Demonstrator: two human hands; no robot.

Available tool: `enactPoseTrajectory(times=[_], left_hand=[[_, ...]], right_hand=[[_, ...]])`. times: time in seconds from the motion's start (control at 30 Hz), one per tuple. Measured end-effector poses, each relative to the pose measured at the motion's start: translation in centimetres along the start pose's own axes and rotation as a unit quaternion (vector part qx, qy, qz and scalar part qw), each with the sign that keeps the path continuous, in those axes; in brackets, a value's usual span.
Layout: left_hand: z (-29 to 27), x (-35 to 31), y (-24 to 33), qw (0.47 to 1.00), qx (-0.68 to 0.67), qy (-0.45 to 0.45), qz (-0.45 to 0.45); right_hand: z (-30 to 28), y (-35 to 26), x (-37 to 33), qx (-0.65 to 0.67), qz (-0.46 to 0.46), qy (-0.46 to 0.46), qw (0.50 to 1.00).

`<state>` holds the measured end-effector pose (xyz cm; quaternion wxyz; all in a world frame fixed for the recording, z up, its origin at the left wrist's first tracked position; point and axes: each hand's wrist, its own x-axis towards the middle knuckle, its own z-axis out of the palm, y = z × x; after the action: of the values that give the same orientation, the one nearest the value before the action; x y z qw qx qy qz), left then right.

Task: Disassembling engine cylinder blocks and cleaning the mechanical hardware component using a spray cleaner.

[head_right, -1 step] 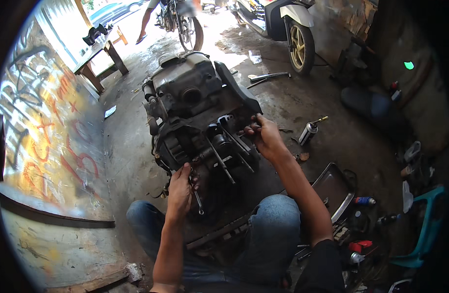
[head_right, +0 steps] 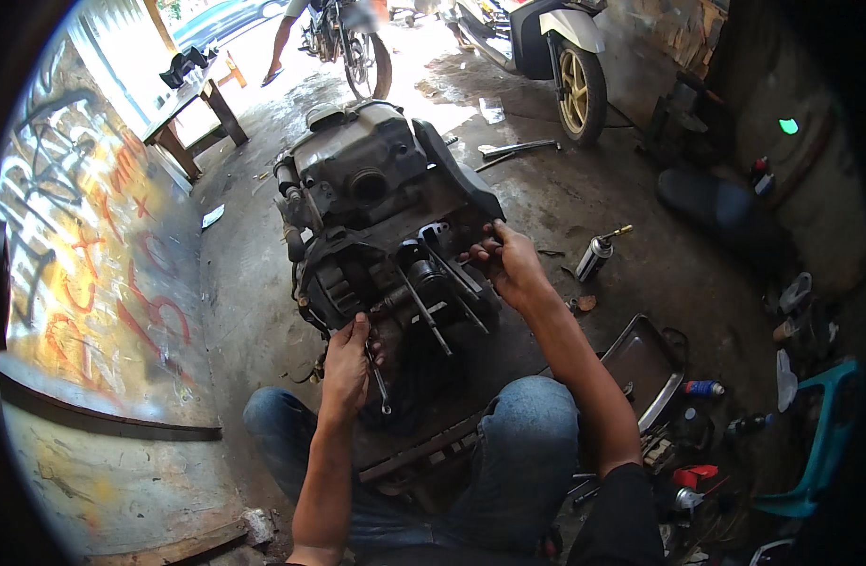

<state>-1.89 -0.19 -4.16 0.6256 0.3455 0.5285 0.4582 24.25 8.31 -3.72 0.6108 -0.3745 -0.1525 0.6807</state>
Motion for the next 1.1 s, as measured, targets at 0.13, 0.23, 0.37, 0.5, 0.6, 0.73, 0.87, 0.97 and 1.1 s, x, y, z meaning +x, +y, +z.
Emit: enactPoseTrajectory(times=[0.13,0.23,0.37,0.5,0.6,0.73,0.87,0.97,1.1], left_hand=[[1.1,0.1,1.1,0.999,-0.023,0.023,0.016],[1.5,0.2,1.8,0.999,-0.036,-0.028,0.015],[1.9,0.3,3.6,0.998,-0.034,-0.005,-0.054],[1.4,0.7,5.7,0.989,-0.066,-0.036,-0.128],[1.7,0.8,6.9,0.983,-0.055,-0.028,-0.173],[1.6,1.1,7.1,0.979,0.007,-0.024,-0.202],[1.8,1.1,7.0,0.976,0.001,-0.018,-0.218],[0.8,2.6,7.5,0.954,-0.009,-0.054,-0.295],[2.7,1.8,7.7,0.957,0.0,-0.012,-0.291]], right_hand=[[0.3,0.1,0.1,-0.003,-0.005,0.009,1.0],[0.6,0.1,0.1,-0.011,-0.011,0.011,1.0],[0.3,0.4,0.3,-0.013,-0.009,0.002,1.0],[0.4,0.3,0.2,-0.019,-0.016,0.006,1.0],[0.4,0.5,0.3,-0.016,-0.016,0.007,1.0],[0.3,0.5,0.2,-0.002,-0.013,0.011,1.0],[0.7,0.4,-0.3,-0.01,-0.014,0.013,1.0],[1.0,0.3,-0.3,-0.008,-0.015,0.017,1.0],[0.9,0.5,-0.5,0.02,-0.013,0.031,0.999]])
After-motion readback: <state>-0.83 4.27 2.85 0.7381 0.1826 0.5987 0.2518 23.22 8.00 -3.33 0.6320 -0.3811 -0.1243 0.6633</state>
